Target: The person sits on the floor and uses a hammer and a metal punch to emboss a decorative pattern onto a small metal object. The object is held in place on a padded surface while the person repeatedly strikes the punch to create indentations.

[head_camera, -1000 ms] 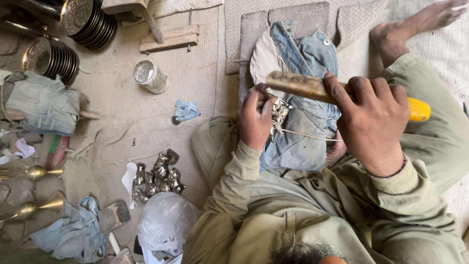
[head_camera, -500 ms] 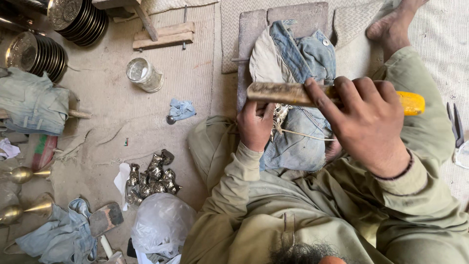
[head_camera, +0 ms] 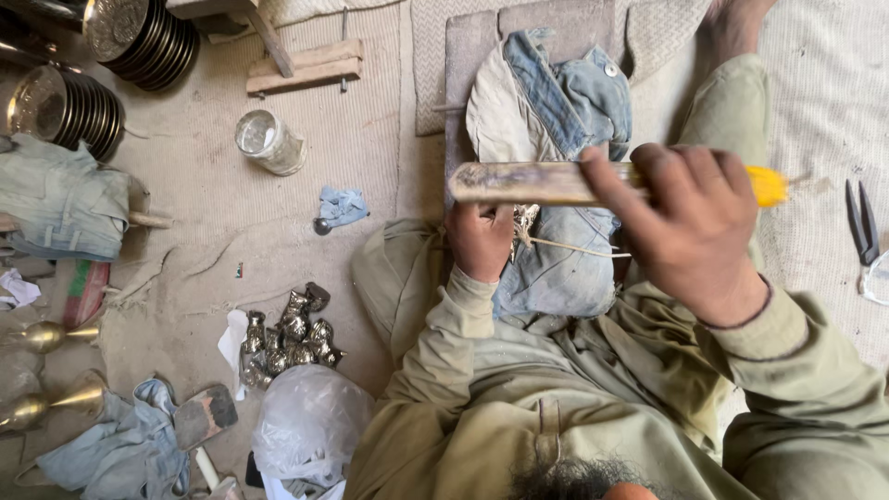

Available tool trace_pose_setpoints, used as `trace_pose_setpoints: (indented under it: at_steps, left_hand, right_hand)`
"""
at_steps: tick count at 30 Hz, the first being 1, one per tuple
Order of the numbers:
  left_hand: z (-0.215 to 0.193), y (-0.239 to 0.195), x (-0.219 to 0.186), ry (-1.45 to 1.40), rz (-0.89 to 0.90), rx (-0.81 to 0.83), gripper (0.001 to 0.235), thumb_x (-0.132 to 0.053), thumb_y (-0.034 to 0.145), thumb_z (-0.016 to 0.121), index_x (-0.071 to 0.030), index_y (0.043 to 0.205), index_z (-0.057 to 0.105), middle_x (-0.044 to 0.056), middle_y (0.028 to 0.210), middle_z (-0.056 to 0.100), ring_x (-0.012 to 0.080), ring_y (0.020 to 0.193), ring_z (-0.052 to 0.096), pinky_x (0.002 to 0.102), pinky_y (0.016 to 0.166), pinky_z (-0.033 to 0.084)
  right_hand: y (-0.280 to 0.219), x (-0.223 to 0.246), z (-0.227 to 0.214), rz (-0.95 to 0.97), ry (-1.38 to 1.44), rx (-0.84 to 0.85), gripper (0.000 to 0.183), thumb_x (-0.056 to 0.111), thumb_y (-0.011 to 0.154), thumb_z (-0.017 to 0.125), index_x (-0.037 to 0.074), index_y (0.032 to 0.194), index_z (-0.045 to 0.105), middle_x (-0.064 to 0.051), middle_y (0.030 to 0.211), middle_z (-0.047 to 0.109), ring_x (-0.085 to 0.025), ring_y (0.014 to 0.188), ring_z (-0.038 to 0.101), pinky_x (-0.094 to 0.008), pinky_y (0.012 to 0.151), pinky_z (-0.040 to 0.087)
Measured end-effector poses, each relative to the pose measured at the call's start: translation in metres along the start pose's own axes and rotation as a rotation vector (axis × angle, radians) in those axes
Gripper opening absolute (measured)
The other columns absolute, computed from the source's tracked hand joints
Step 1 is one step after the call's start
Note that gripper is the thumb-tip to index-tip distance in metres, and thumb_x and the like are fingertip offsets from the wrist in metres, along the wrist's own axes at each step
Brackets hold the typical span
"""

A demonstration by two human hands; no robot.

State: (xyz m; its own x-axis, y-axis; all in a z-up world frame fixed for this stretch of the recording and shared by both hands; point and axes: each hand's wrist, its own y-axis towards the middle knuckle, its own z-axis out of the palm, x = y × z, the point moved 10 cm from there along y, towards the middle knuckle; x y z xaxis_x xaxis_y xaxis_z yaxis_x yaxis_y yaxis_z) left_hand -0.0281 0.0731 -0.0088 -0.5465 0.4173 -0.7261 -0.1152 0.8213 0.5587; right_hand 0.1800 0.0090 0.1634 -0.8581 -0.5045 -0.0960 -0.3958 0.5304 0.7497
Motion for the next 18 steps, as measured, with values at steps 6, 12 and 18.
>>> trace_pose_setpoints:
  at_steps: [6,12,18]
  left_hand:
    - [-0.006,0.002,-0.028,0.191,0.181,-0.038,0.041,-0.007,0.080,0.084,-0.001,0.114,0.062,0.015,0.106,0.069,0.0291,0.097,0.069,0.039,0.084,0.057]
    - [-0.005,0.002,-0.003,-0.380,-0.122,-0.098,0.028,-0.002,0.100,0.074,-0.001,0.121,0.056,0.007,0.101,0.066,0.0079,0.093,0.068,0.028,0.081,0.060]
    - [-0.001,0.011,-0.020,-0.274,-0.076,0.052,0.029,0.000,0.100,0.074,-0.001,0.123,0.057,0.008,0.094,0.068,0.0116,0.083,0.070,0.027,0.072,0.057]
  right_hand:
    - [-0.007,-0.002,-0.013,0.060,0.225,-0.111,0.038,0.010,0.090,0.069,0.009,0.129,0.071,-0.011,0.098,0.065,-0.024,0.083,0.061,-0.037,0.071,0.041]
    - [-0.027,-0.008,0.009,0.119,-0.041,0.135,0.050,0.007,0.096,0.074,0.015,0.145,0.070,-0.003,0.097,0.059,-0.022,0.088,0.057,-0.038,0.076,0.041]
    - [-0.028,-0.023,0.012,0.191,0.078,0.118,0.064,-0.003,0.083,0.071,0.009,0.145,0.068,-0.007,0.103,0.065,-0.024,0.087,0.059,-0.039,0.074,0.041]
